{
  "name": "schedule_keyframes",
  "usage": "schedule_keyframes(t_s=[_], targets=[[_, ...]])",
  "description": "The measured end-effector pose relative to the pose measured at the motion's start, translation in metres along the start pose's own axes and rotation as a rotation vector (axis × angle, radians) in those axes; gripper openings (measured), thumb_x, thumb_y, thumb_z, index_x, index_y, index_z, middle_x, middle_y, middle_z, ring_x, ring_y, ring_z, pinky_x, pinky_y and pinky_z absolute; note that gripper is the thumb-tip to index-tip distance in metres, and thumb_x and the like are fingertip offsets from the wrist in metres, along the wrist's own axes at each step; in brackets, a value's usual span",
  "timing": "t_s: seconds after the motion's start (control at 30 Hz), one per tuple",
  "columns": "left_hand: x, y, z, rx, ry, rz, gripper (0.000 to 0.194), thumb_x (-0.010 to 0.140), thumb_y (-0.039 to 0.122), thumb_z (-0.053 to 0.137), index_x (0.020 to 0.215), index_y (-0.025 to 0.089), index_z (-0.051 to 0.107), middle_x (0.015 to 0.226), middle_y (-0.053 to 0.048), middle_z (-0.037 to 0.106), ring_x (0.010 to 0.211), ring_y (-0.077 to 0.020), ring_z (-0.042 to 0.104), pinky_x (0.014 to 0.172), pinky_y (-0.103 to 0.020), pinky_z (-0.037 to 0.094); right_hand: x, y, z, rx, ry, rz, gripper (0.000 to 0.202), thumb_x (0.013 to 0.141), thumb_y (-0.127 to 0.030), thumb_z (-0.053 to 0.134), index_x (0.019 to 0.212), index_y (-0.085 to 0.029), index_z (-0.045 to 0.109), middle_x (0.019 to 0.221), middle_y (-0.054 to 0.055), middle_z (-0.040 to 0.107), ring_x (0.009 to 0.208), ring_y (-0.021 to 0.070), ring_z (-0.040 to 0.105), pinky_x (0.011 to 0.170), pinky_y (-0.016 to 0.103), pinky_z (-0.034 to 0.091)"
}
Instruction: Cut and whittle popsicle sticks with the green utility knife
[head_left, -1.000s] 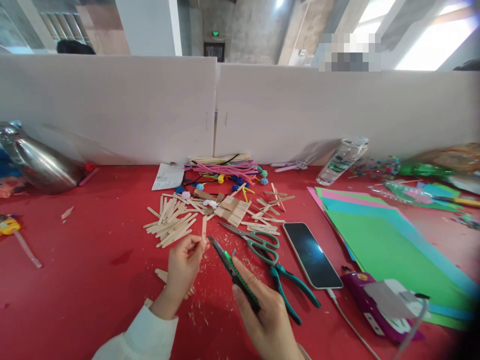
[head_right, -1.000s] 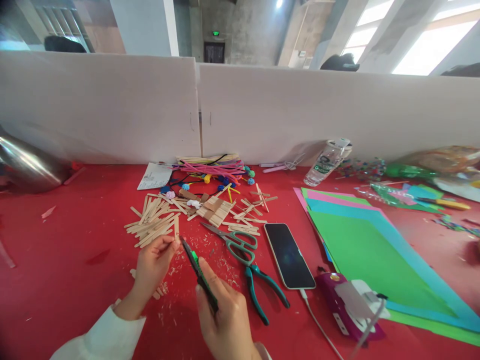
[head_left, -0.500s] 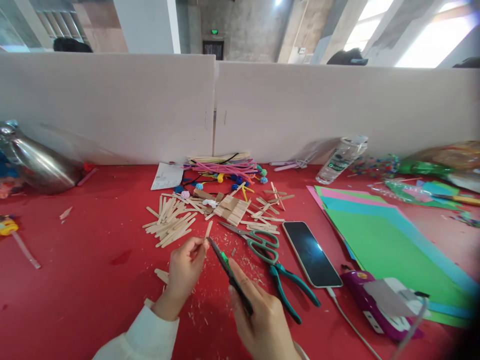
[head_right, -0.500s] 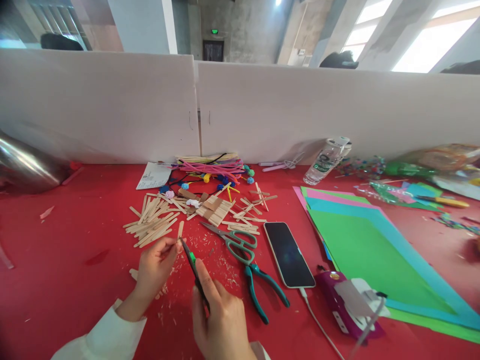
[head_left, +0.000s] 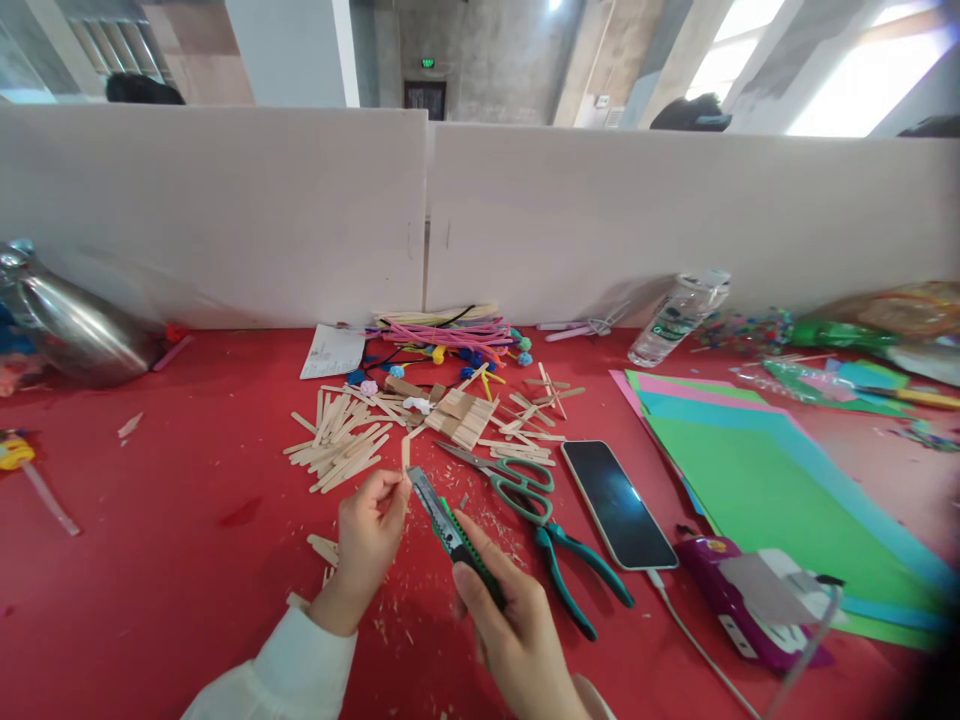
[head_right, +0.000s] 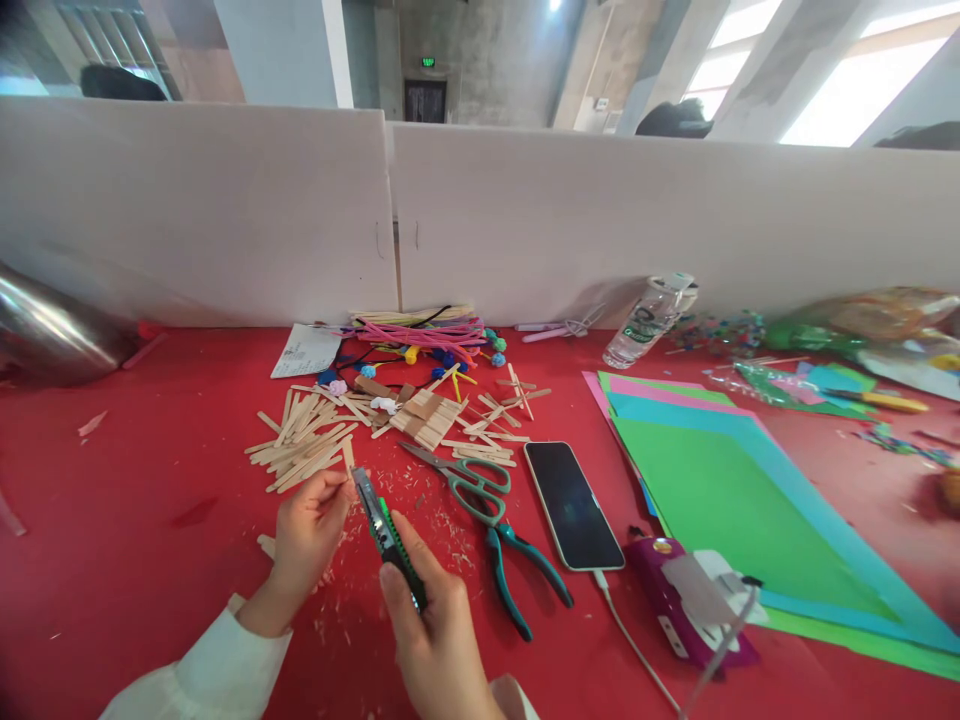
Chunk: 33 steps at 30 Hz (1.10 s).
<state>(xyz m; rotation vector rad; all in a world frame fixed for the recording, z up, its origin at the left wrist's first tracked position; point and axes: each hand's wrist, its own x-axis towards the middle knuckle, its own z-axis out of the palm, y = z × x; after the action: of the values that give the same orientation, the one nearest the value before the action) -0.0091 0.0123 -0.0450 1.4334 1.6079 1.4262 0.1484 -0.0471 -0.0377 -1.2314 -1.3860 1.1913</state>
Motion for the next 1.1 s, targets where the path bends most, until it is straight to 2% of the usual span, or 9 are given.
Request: schedule_keyframes(t_s=[0.03,0.1,0.2,0.37,0.5,0.73,0.9,1.0,1.1], targets=[[0.000,0.000,0.000,-0.019,0.000,-0.011,0.019,0.079,0.037,0.058,0.074,0.018,0.060,0.063,-0.002,0.067,0.056,-0.0158,0.062,0.054,-0.022,0.046,0.000,-0.001,0.000,-0.050,0.012,-0.076,0.045,0.091,-0.039,0.050,0.129,-0.016,0.057,0.075,0.005,0.073,0.058,0.0169,0.068,0.053,0.022,0.056],[0.001,0.000,0.000,-0.064,0.002,-0.038,0.018,0.078,0.036,0.059,0.075,0.018,0.060,0.065,-0.002,0.067,0.059,-0.0163,0.063,0.055,-0.022,0.047,0.001,-0.002,-0.001,-0.152,0.025,-0.227,0.043,0.090,-0.030,0.051,0.131,-0.018,0.056,0.103,0.009,0.073,0.085,0.0214,0.072,0.072,0.024,0.058],[0.001,0.001,0.000,-0.133,0.000,-0.084,0.017,0.077,0.035,0.062,0.071,0.019,0.059,0.065,-0.002,0.067,0.064,-0.0174,0.065,0.060,-0.023,0.049,0.002,0.000,-0.004,-0.234,0.042,-0.335,0.043,0.090,-0.022,0.050,0.132,-0.018,0.054,0.116,0.009,0.069,0.099,0.0204,0.069,0.081,0.022,0.055],[0.004,0.001,0.001,-0.367,-0.058,-0.248,0.025,0.071,0.041,0.069,0.074,0.018,0.060,0.071,-0.005,0.072,0.071,-0.0195,0.069,0.070,-0.028,0.053,0.005,0.008,-0.007,-0.235,0.081,-0.266,0.040,0.091,-0.025,0.050,0.130,-0.015,0.056,0.117,0.009,0.068,0.104,0.0201,0.067,0.088,0.024,0.053],[0.008,0.003,0.002,-0.510,-0.092,-0.378,0.036,0.062,0.044,0.076,0.079,0.015,0.065,0.072,-0.007,0.073,0.071,-0.0207,0.070,0.066,-0.028,0.053,0.007,0.008,-0.009,-0.194,0.071,-0.177,0.040,0.092,-0.029,0.050,0.128,-0.016,0.057,0.116,0.008,0.069,0.113,0.0223,0.061,0.089,0.026,0.053],[0.010,0.009,0.003,-0.628,-0.104,-0.481,0.044,0.051,0.043,0.084,0.078,0.013,0.068,0.072,-0.006,0.073,0.067,-0.0181,0.069,0.063,-0.025,0.053,0.008,0.002,-0.011,-0.146,0.067,-0.150,0.041,0.090,-0.032,0.052,0.128,-0.018,0.058,0.121,0.009,0.066,0.109,0.0248,0.063,0.092,0.033,0.051],[0.010,0.011,0.002,-0.740,-0.121,-0.526,0.041,0.050,0.037,0.087,0.073,0.014,0.063,0.063,0.000,0.069,0.060,-0.0128,0.065,0.061,-0.022,0.052,0.006,0.004,-0.009,-0.093,0.108,-0.125,0.041,0.090,-0.033,0.053,0.128,-0.020,0.058,0.120,0.008,0.067,0.109,0.0237,0.063,0.093,0.031,0.051],[0.010,0.014,-0.001,-0.843,-0.198,-0.571,0.037,0.054,0.033,0.086,0.071,0.015,0.059,0.061,0.002,0.064,0.053,-0.0087,0.059,0.054,-0.019,0.049,0.006,0.006,-0.009,-0.076,0.132,-0.125,0.041,0.089,-0.034,0.054,0.127,-0.020,0.059,0.118,0.008,0.068,0.099,0.0218,0.068,0.082,0.026,0.055],[0.011,0.016,-0.006,-0.976,-0.324,-0.637,0.032,0.060,0.027,0.082,0.071,0.015,0.055,0.055,0.006,0.053,0.044,-0.0042,0.046,0.041,-0.013,0.038,0.006,0.006,-0.009,-0.077,0.141,-0.147,0.042,0.089,-0.034,0.055,0.128,-0.019,0.059,0.104,0.007,0.073,0.079,0.0181,0.070,0.070,0.023,0.057]])
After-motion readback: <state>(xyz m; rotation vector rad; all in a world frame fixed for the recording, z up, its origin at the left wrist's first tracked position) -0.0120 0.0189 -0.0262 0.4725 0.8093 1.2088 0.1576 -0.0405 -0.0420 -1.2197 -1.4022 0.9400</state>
